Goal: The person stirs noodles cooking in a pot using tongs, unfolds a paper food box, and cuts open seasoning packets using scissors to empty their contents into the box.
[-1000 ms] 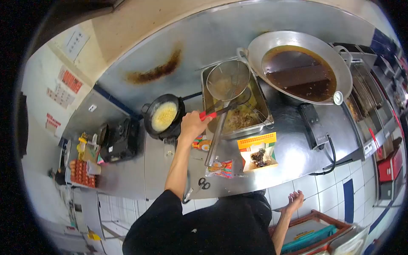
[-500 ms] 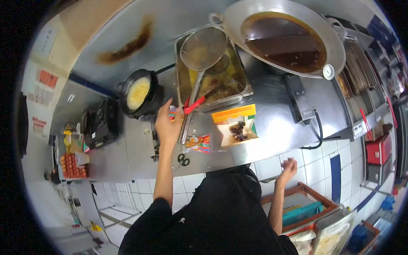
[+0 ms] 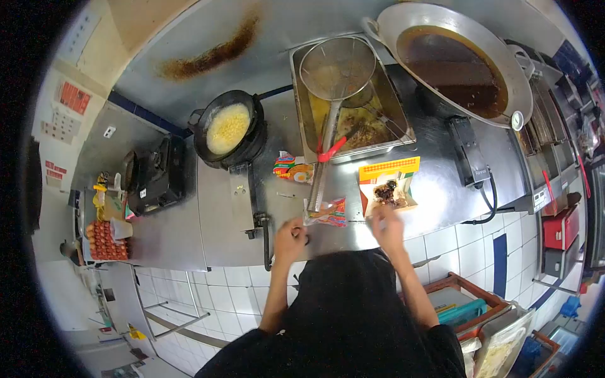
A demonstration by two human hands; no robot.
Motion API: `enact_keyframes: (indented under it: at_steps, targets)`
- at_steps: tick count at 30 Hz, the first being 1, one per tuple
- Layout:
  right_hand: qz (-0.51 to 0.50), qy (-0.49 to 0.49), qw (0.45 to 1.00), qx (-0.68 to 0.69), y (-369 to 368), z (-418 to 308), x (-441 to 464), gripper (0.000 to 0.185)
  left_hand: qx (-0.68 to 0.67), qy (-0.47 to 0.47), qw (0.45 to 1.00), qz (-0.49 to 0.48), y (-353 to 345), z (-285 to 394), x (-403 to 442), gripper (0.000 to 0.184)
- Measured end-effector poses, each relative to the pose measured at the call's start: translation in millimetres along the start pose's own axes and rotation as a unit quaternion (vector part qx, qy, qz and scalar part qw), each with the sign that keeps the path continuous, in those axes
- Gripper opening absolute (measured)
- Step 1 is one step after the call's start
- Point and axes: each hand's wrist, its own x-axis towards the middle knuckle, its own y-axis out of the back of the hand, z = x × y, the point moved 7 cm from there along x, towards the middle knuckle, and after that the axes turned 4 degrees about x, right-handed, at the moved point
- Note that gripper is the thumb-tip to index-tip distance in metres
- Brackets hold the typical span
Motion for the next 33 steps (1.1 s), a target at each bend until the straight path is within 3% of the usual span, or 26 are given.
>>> enact_keyframes:
  at_steps: [1, 3, 5, 7, 8, 10, 12, 16, 20, 23, 24, 25, 27, 29, 31, 33]
  targets:
    - [-0.087, 0.02, 0.996, -0.007, -29.2, -2.1, -11.9, 0.015, 0.013, -0.011, 1.0, 0.026, 3.0, -15.6, 19.1, 0.025]
    - [-0.136, 0.058, 0.981, -0.126, -67.5, -6.9, -26.8, 0.021, 0.034, -0.014, 0.998, 0.052, 4.8, -43.4, 52.7, 0.024]
    - [-0.143, 0.06, 0.975, -0.158, -99.1, 15.2, -28.9, 0.026, 0.038, -0.007, 0.998, 0.054, 3.3, -59.4, 84.0, 0.024]
    - [-0.051, 0.036, 0.971, -0.231, -104.5, 22.9, -27.7, 0.027, 0.096, -0.089, 0.981, 0.142, 9.4, -60.9, 98.5, 0.022]
    - [-0.059, 0.03, 0.969, -0.237, -107.4, 22.8, -27.3, 0.029, 0.096, -0.087, 0.981, 0.142, 7.3, -65.1, 103.4, 0.022]
    - [-0.059, 0.01, 0.966, -0.25, -112.8, 24.5, -30.7, 0.024, 0.117, -0.149, 0.978, 0.083, -4.2, -62.0, 113.5, 0.021]
    - [-0.038, -0.007, 0.966, -0.254, -111.0, 23.6, -33.7, 0.013, 0.116, -0.161, 0.978, 0.068, -7.9, -64.8, 117.9, 0.018]
    - [-0.001, -0.046, 0.974, -0.223, -108.6, 33.7, -40.3, 0.009, 0.103, -0.189, 0.976, 0.016, -21.3, -68.7, 122.3, 0.013]
    - [-0.03, -0.092, 0.986, -0.132, -92.4, 1.3, -45.1, 0.006, 0.039, -0.154, 0.987, -0.036, -29.3, -80.7, 131.5, 0.014]
    - [-0.024, 0.056, 0.994, -0.088, -101.4, -71.7, -31.6, 0.012, -0.063, -0.101, 0.992, -0.043, -33.2, -75.4, 135.0, 0.015]
    - [-0.002, 0.128, 0.981, -0.145, -108.2, -95.3, -27.2, 0.01, -0.084, -0.104, 0.99, -0.046, -34.3, -68.2, 136.8, 0.017]
    - [0.001, 0.125, 0.981, -0.147, -117.5, -102.0, -18.8, 0.01, -0.104, -0.106, 0.988, -0.049, -37.3, -62.8, 139.0, 0.02]
    - [-0.025, 0.271, 0.931, -0.242, -142.2, -124.6, -16.2, 0.01, -0.135, -0.112, 0.981, -0.077, -50.2, -51.9, 146.8, 0.023]
    - [-0.065, 0.239, 0.933, -0.26, -162.6, -92.9, -12.0, 0.009, -0.166, -0.117, 0.974, -0.099, -69.3, -48.1, 157.3, 0.027]
    - [-0.105, 0.212, 0.931, -0.277, -167.9, -76.8, -8.8, 0.008, -0.081, -0.074, 0.968, -0.225, -96.1, -43.4, 163.4, 0.033]
    - [-0.087, 0.185, 0.963, -0.176, -148.4, -64.1, -11.8, 0.01, -0.034, -0.077, 0.968, -0.234, -108.0, -36.7, 159.4, 0.033]
